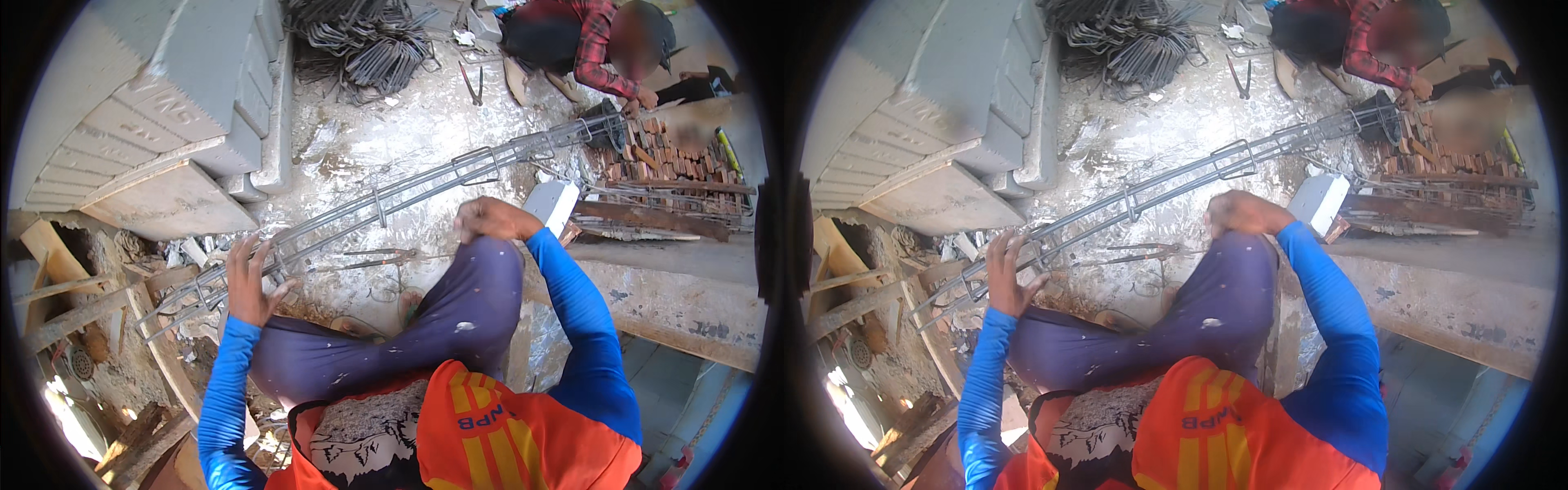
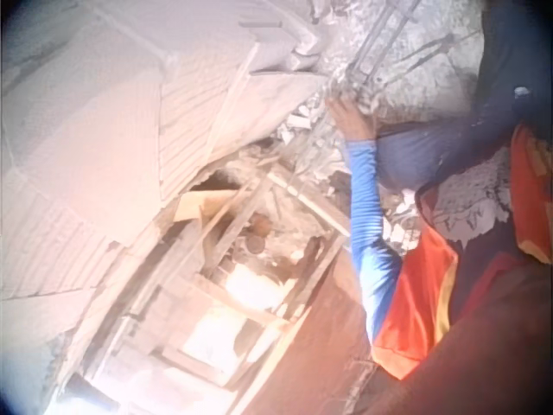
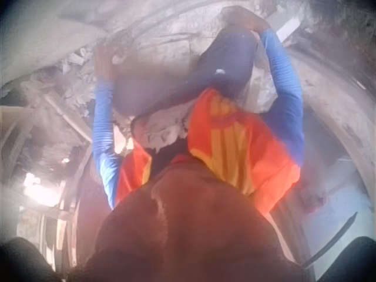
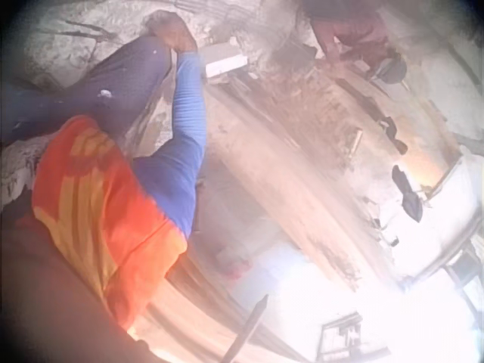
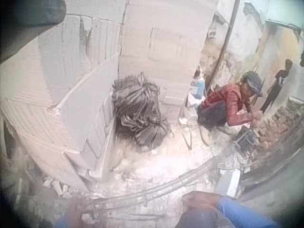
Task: The person sits on the floor and assembles a rebar cage by tying thin wire around the intersections of steel rods. They use pliers to twist and secure the wire at multiple points along the structure. The person adjusts the cage's position and continues tying wire to reinforce the framework.
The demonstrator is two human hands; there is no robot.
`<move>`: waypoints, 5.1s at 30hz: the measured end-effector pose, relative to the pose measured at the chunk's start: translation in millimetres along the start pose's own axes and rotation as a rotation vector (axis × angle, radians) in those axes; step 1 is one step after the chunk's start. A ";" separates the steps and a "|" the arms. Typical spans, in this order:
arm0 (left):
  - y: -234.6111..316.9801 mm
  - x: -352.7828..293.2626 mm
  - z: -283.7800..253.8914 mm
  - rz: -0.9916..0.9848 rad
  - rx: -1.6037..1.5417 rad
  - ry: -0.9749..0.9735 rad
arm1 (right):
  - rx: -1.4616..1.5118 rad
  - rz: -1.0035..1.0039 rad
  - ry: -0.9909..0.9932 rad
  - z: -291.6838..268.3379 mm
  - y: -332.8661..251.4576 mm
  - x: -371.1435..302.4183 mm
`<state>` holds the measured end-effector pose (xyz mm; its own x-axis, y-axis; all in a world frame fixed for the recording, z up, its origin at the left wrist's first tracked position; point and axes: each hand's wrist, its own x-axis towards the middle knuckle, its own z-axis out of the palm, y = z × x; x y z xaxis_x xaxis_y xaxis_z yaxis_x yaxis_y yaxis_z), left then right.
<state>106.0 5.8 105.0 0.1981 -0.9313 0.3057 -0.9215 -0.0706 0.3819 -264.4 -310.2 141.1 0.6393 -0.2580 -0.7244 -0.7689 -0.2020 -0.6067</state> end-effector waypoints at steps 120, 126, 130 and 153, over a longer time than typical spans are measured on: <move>-183.0 -219.8 50.8 -1.230 -1.427 0.709 | -0.533 -0.420 -0.303 196.1 -299.8 247.1; -128.4 -178.9 33.8 -1.398 -1.125 0.985 | -0.767 -0.701 0.296 244.5 -277.0 237.1; -123.5 -158.9 40.7 -1.487 -0.801 1.136 | -0.788 -0.762 0.483 248.9 -272.3 219.7; -94.2 -131.4 7.0 -1.260 -1.177 1.215 | -0.815 -0.674 0.373 237.2 -293.2 213.7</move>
<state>164.5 132.4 22.8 0.9093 0.1056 -0.4026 0.3491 0.3332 0.8758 100.1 -82.0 86.5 0.9895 -0.1018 -0.1022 -0.1312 -0.9299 -0.3435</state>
